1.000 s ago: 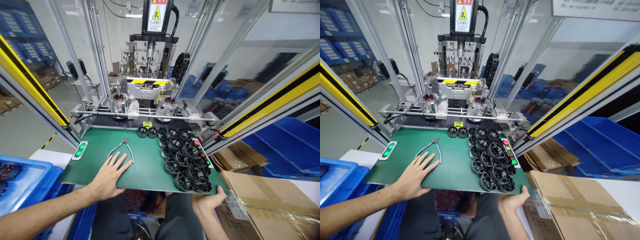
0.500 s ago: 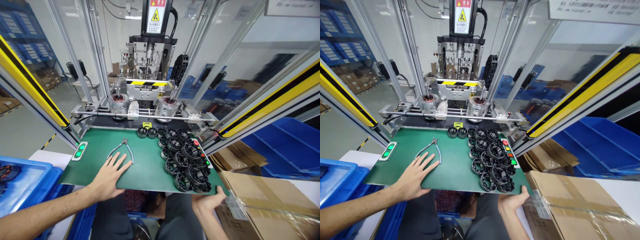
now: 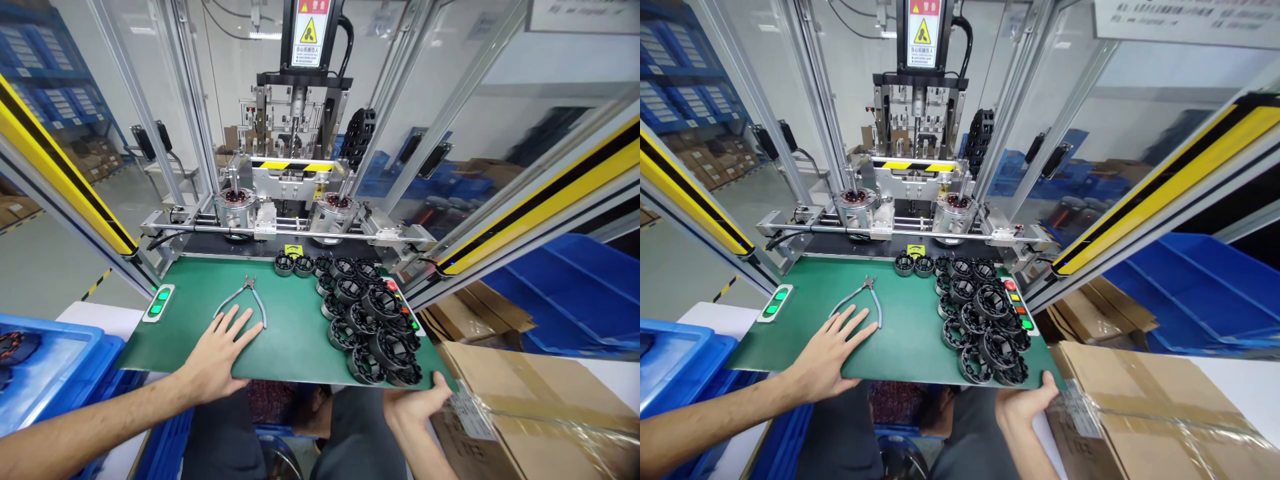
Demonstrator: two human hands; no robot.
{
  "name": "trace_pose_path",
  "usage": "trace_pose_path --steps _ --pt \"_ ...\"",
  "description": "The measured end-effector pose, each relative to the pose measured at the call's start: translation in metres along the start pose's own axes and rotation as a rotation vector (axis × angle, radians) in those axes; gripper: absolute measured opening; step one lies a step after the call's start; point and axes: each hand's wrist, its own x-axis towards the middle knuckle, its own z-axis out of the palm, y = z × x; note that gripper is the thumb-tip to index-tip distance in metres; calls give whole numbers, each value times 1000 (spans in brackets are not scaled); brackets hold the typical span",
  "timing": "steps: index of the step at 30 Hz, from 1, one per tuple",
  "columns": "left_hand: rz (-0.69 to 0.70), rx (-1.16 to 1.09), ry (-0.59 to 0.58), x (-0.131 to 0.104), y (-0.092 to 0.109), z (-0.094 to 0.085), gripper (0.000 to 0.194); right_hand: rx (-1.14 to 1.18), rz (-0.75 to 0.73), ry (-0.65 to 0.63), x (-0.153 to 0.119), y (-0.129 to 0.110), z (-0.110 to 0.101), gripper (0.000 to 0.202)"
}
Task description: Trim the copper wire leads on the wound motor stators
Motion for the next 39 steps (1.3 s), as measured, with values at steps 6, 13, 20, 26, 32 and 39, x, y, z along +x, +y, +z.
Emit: trace_pose_path --steps 6,13,20,26,32,39 --pt "-2 -1 -13 -1 0 0 111 5 14 3 1 0 -1 51" --pt "7 7 5 0 -1 2 111 -6 16 -4 1 0 -1 53" --pt "-4 8 -8 1 0 1 112 -12 2 -5 0 0 0 49" --pt "-5 14 -19 0 1 -1 110 -18 9 4 0 0 0 49" --pt "-5 18 -20 -1 1 -2 109 -21 19 9 2 0 0 50" --pt "7 5 9 0 -2 4 110 -20 21 4 -1 -2 2 51"
